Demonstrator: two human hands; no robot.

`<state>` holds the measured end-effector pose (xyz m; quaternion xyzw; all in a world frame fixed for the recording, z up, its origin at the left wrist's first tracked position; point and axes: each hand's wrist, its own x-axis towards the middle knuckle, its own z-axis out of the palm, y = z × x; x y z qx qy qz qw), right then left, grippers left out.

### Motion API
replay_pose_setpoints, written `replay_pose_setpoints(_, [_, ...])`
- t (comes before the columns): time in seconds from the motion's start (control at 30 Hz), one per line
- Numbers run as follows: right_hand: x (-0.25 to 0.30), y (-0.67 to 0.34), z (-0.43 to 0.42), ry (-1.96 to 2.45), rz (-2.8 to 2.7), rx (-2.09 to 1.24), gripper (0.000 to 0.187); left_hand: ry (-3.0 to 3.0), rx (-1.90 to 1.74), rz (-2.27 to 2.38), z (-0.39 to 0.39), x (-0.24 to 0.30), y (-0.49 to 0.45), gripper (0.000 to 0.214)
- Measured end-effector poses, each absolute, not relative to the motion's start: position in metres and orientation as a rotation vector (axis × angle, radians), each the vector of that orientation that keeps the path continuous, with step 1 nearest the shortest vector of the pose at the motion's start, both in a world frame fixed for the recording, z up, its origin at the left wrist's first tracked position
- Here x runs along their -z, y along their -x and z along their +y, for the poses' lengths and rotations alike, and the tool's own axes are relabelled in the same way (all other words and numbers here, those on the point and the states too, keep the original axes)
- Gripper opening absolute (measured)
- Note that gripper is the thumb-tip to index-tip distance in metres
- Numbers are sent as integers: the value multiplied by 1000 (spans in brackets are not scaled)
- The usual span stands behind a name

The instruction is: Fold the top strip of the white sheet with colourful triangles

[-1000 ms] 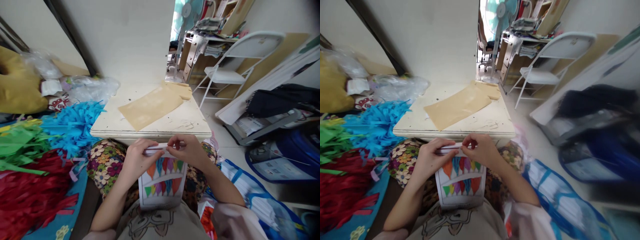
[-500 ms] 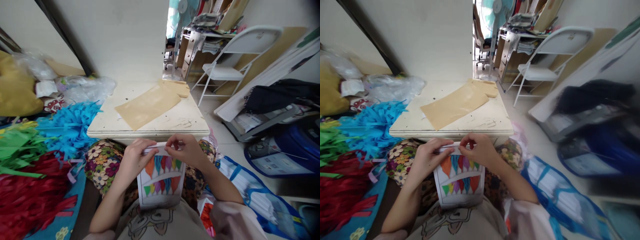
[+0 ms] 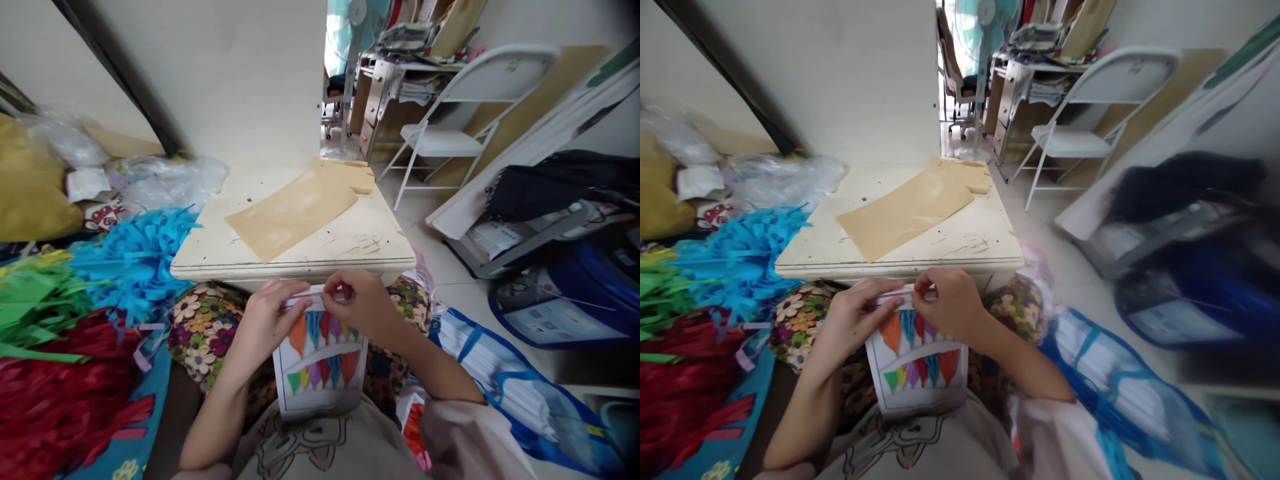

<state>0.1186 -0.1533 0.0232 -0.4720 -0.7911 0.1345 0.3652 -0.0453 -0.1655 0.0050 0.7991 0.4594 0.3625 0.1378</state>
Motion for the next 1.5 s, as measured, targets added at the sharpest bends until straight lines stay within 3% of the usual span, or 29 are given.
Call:
replay_pose_setpoints(0.4, [-22,-110,-158,1390,-2236,64,10,-2257,-1060,1480,-162,0,41,22])
replay_pose_setpoints(0.6, [-21,-109,-159,1557,-2150,60,23,-2286,-1021,1517,-162,3,45,24])
replay_pose_setpoints(0.73, [-7,-107,-160,1213,-2160,148,10,-2180,-1105,1609,-166,6,49,27])
replay_pose_setpoints(0.87, [2,-103,-165,1028,-2077,250,16,-2232,-1213,1509,-175,4,53,21])
replay_pose_setpoints(1.5, [6,-132,-175,1206,-1926,-100,13,-2480,-1256,1295,-177,-2,22,10])
